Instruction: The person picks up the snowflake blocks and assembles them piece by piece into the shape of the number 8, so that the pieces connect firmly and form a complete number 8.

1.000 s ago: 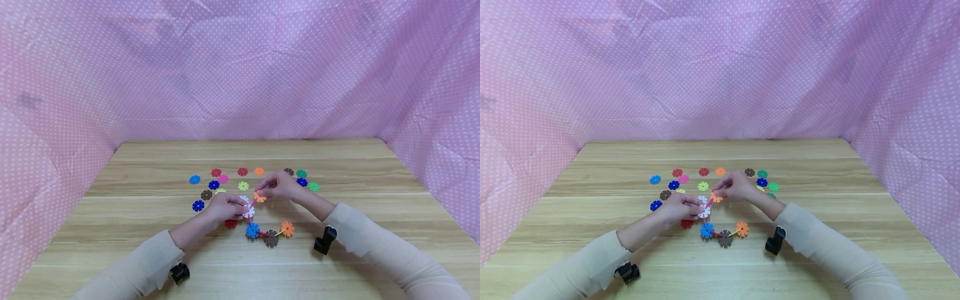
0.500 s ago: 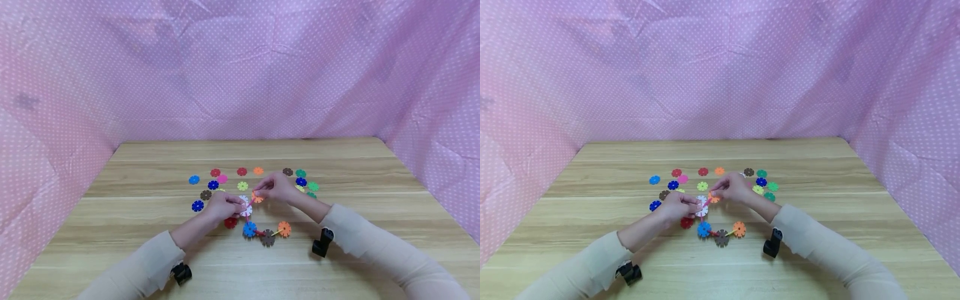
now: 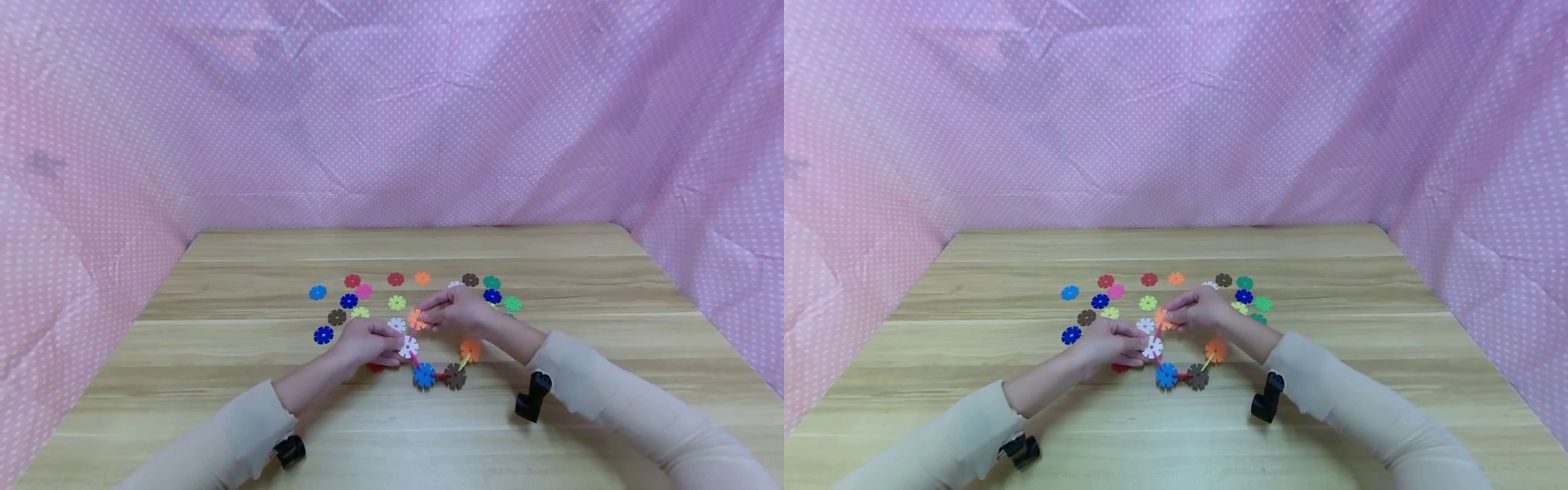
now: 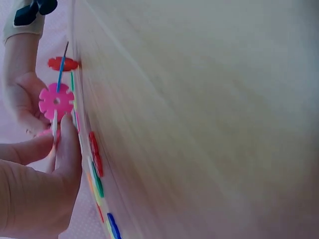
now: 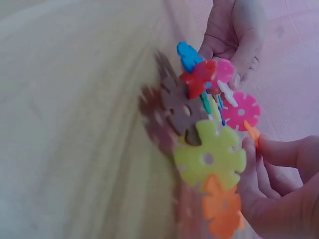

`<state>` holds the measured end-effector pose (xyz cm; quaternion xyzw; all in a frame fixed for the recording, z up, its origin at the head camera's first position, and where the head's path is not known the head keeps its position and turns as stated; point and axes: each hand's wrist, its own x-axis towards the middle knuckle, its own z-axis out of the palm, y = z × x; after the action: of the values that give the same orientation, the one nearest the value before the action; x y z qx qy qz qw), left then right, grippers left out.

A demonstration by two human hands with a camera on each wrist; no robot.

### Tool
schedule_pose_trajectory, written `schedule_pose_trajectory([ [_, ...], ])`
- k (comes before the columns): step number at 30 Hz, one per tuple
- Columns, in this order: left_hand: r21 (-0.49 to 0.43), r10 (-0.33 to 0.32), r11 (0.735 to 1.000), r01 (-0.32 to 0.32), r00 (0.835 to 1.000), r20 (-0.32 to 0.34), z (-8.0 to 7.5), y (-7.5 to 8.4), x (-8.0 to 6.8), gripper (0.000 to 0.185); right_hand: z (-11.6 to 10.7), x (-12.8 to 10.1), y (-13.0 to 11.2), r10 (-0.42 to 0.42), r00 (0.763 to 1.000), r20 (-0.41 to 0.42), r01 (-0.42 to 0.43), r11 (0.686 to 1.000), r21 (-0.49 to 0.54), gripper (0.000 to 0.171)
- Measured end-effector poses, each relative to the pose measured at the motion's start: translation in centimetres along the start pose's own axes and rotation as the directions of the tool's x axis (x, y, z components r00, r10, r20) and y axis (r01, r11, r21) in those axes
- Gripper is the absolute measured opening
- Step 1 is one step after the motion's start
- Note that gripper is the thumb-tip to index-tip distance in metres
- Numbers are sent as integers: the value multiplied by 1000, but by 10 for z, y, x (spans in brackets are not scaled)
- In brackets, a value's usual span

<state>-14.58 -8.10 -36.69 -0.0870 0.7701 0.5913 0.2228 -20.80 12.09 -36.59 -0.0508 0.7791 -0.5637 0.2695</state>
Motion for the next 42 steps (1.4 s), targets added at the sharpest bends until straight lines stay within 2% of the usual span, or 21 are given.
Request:
schedule_pose_trajectory([
  [4,106,32,994,-32,999,4,-3,-2,0,17,2,-2,5,18,999,46,-20,999,44,32],
  [8,138,69,988,-67,998,-10,-5,1,1,20,3,-3,8,7,996,84,-12,998,56,33],
  [13,94,69,993,-67,997,-17,-3,6,6,21,5,-5,6,1,991,133,-8,999,51,33],
  [26,55,67,996,-65,997,-39,6,14,15,18,-2,-10,-2,-16,988,151,8,999,53,30],
  [28,47,69,997,-68,997,-36,6,14,16,17,-7,-10,-3,-37,990,139,34,999,22,31],
  [31,38,71,997,-70,997,-34,7,14,17,16,-18,-9,-6,-82,994,67,88,992,-95,32],
  [34,20,75,997,-75,997,-36,7,14,18,15,-32,-7,-9,-126,992,-20,118,964,-237,31],
  [37,8,71,997,-71,997,-41,6,14,18,14,-48,-4,-10,-171,983,-67,138,931,-338,28],
  [39,9,62,998,-62,997,-44,6,15,19,14,-56,-3,-8,-225,972,-75,173,888,-426,25],
  [42,-1,52,999,-52,998,-42,6,16,18,13,-65,-2,-4,-305,950,-68,218,804,-554,19],
])
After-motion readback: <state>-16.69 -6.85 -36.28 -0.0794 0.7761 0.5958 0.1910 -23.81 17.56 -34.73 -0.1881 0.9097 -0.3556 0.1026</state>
